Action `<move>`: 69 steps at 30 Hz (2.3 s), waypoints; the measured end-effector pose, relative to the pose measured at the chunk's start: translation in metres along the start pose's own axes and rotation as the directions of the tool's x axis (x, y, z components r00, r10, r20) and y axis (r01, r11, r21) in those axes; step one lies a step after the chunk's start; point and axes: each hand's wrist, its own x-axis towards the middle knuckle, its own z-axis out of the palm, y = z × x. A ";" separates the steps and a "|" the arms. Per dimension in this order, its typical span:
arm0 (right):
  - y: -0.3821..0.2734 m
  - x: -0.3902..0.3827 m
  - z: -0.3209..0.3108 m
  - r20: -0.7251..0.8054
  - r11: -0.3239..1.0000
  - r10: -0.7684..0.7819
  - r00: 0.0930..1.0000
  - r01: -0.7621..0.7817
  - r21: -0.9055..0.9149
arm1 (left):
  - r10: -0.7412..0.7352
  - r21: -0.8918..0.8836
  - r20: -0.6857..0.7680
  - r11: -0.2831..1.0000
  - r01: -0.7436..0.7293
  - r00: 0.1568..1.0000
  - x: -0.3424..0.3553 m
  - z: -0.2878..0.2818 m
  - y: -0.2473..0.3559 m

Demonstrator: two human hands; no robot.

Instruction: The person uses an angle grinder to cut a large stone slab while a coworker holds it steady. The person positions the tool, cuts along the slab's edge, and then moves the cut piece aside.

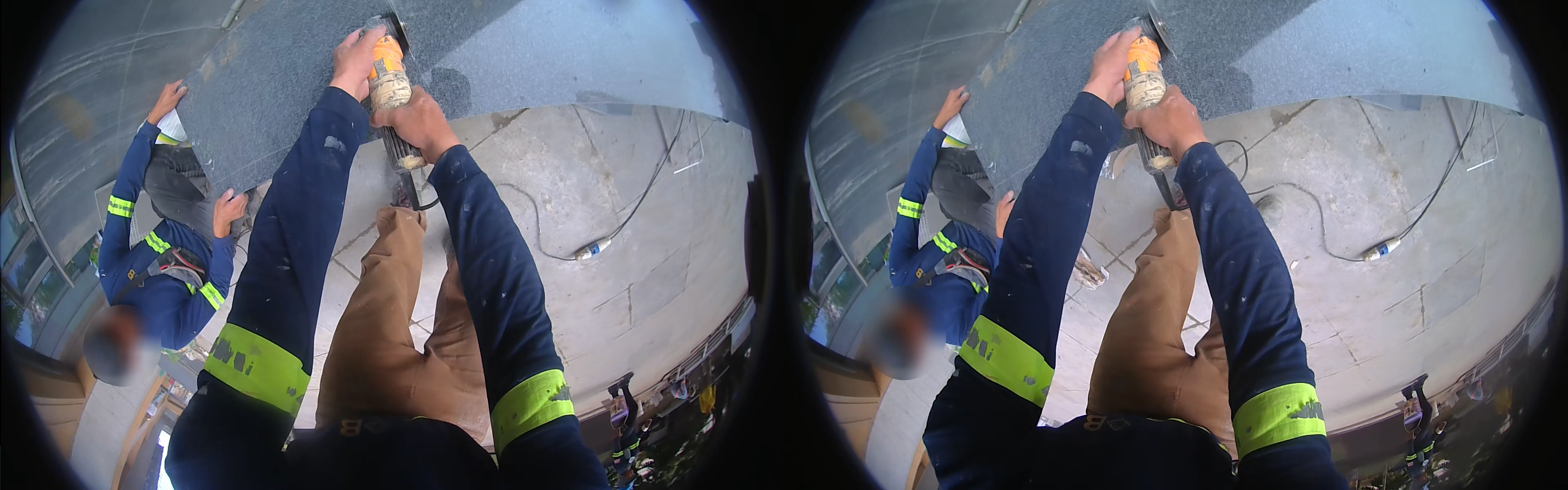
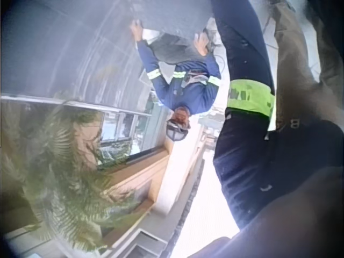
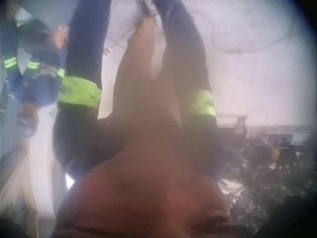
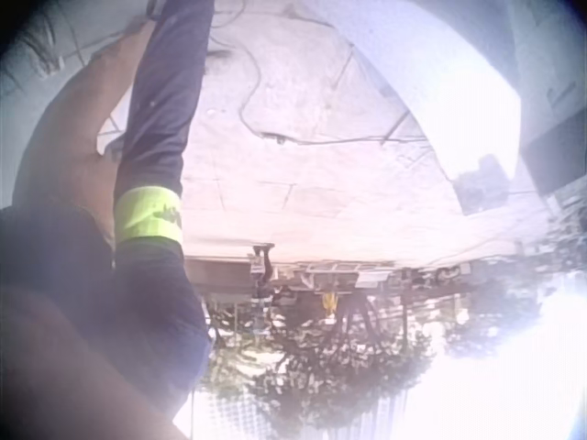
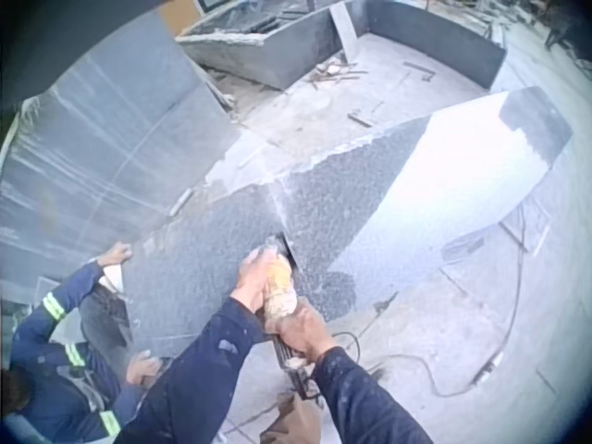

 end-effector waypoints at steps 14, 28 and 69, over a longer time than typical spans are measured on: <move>0.017 -0.044 0.003 -0.046 0.997 0.003 0.999 -0.006 -0.073 | -0.033 -0.020 -0.032 0.999 0.032 0.999 -0.046 0.006 -0.016; 0.036 -0.051 0.005 -0.052 0.995 -0.015 0.999 0.010 -0.096 | -0.023 -0.063 -0.013 0.998 0.022 1.000 -0.059 0.003 -0.028; 0.032 -0.049 0.003 -0.021 1.000 -0.002 1.000 0.002 -0.021 | -0.016 0.017 -0.064 1.000 0.017 0.998 -0.056 0.008 -0.023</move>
